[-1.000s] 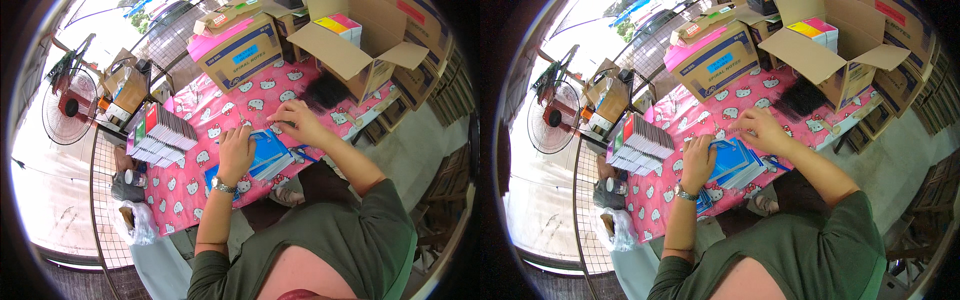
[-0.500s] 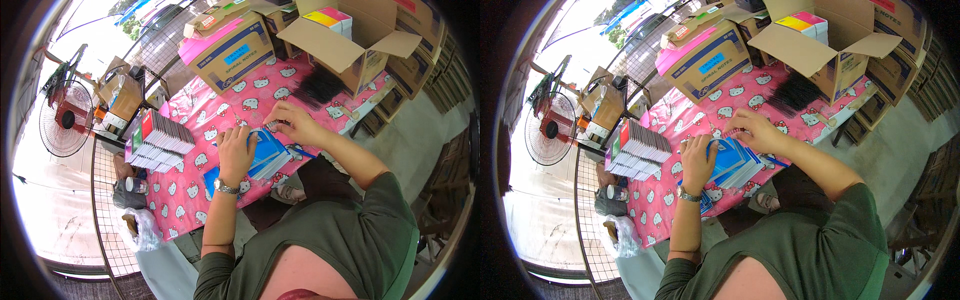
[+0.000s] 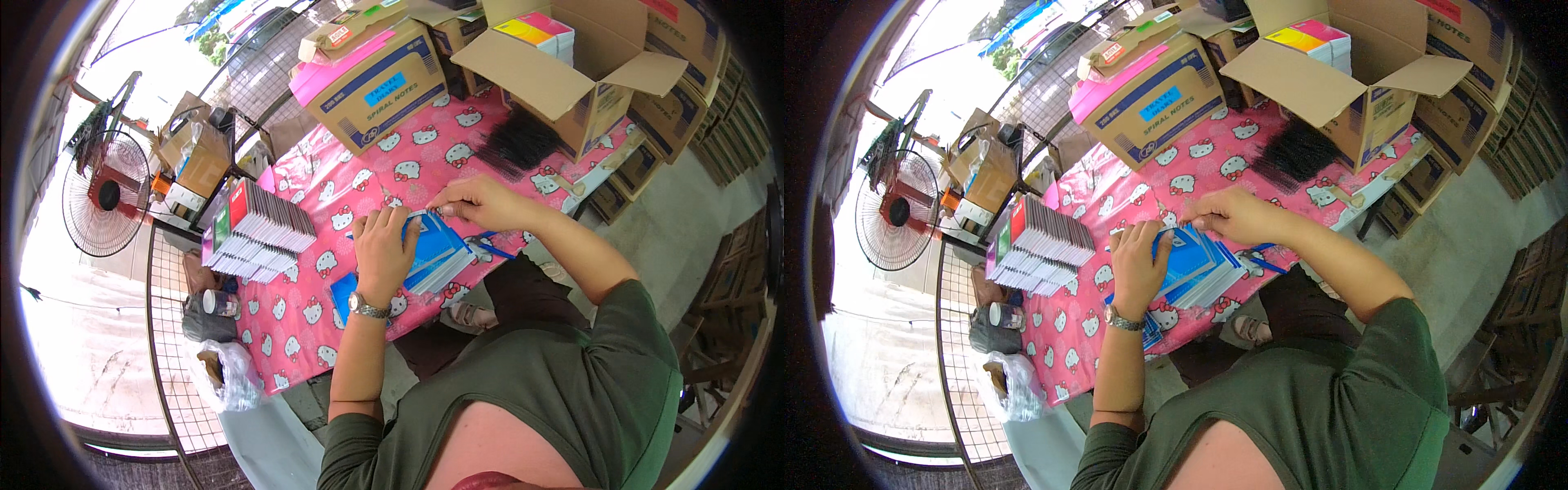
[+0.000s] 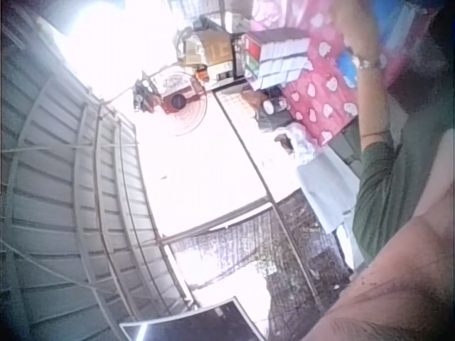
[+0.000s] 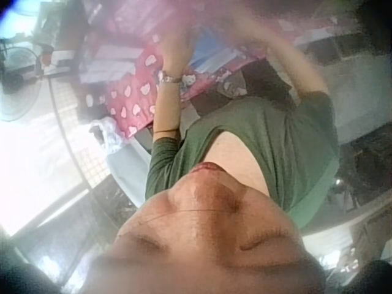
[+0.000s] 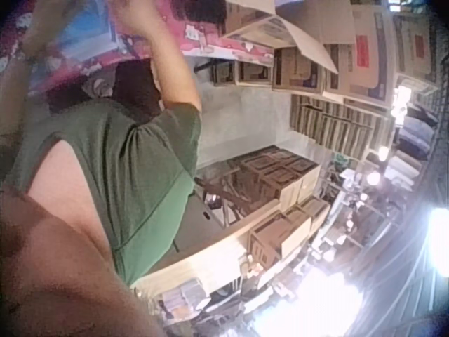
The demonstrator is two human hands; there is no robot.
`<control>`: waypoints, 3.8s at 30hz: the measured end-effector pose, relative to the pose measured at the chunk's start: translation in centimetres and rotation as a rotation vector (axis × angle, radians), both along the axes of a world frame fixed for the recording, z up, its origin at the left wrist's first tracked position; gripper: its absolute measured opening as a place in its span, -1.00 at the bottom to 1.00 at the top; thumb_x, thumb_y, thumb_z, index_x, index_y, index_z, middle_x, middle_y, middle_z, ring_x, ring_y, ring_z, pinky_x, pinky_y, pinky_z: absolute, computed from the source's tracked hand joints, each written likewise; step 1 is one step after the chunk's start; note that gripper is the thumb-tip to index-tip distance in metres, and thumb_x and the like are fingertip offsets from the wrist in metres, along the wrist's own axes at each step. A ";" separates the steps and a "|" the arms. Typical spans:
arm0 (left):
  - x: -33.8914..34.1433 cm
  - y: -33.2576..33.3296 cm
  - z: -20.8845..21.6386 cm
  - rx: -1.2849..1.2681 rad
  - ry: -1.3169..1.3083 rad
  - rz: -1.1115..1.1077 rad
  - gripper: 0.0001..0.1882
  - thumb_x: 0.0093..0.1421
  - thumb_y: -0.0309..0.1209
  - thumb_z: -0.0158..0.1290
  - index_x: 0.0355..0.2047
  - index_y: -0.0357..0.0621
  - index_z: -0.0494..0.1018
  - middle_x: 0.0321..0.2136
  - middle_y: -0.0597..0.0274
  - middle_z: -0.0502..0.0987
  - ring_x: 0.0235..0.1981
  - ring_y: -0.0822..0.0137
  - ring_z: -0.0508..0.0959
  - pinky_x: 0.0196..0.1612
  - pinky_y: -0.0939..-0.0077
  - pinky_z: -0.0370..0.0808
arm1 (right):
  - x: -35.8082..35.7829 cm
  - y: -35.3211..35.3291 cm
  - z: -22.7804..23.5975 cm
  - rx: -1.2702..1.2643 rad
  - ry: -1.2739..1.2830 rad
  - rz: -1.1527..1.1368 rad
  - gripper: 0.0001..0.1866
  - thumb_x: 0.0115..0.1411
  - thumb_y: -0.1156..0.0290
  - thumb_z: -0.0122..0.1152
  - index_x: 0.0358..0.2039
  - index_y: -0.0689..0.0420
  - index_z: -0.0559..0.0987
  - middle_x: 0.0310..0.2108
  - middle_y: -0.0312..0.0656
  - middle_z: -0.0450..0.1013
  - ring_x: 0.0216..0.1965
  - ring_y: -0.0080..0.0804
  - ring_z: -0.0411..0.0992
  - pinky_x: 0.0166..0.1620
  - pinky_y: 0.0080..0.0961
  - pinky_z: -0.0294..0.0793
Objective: The person manually inserts a plastic spiral coil through the pre-punched holes of a notebook and uses a hand tool to crimp and trim the ends.
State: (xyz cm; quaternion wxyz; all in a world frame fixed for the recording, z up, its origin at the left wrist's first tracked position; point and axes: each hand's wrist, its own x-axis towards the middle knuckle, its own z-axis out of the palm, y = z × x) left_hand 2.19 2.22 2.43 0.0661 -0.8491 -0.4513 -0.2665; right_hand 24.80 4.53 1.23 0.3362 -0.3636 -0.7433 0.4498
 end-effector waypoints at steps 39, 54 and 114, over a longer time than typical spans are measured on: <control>-0.4 -0.1 -1.2 -0.060 -0.169 0.003 -0.60 -0.03 -0.23 0.37 -0.26 -0.16 0.51 -0.30 0.09 0.47 -0.18 0.03 0.42 -0.10 0.16 0.37 | -0.1 6.3 2.1 0.065 -0.409 0.447 -0.30 0.14 0.07 0.23 0.27 0.06 0.37 0.16 -0.17 0.33 0.15 -0.39 0.35 0.07 -0.39 0.41; -0.6 0.0 -1.0 -0.097 -0.258 0.015 -0.53 -0.07 -0.31 0.40 -0.24 -0.23 0.42 -0.32 0.06 0.49 -0.19 0.01 0.44 -0.11 0.19 0.40 | -1.2 5.3 2.9 -0.512 0.480 0.672 -0.52 0.15 0.14 0.19 0.06 0.05 0.46 -0.13 -0.35 0.38 -0.15 -0.57 0.33 -0.15 -0.44 0.38; -2.9 0.0 -3.9 -0.240 -0.943 0.186 -0.75 0.36 -0.43 0.03 -0.47 -0.26 0.34 -0.65 0.40 0.26 -0.67 0.65 0.32 -0.63 0.60 0.58 | 1.8 -2.5 -19.2 0.316 -0.276 -0.660 -0.47 0.15 0.27 0.27 0.13 0.14 0.45 0.01 -0.03 0.41 0.07 0.03 0.34 0.15 -0.12 0.32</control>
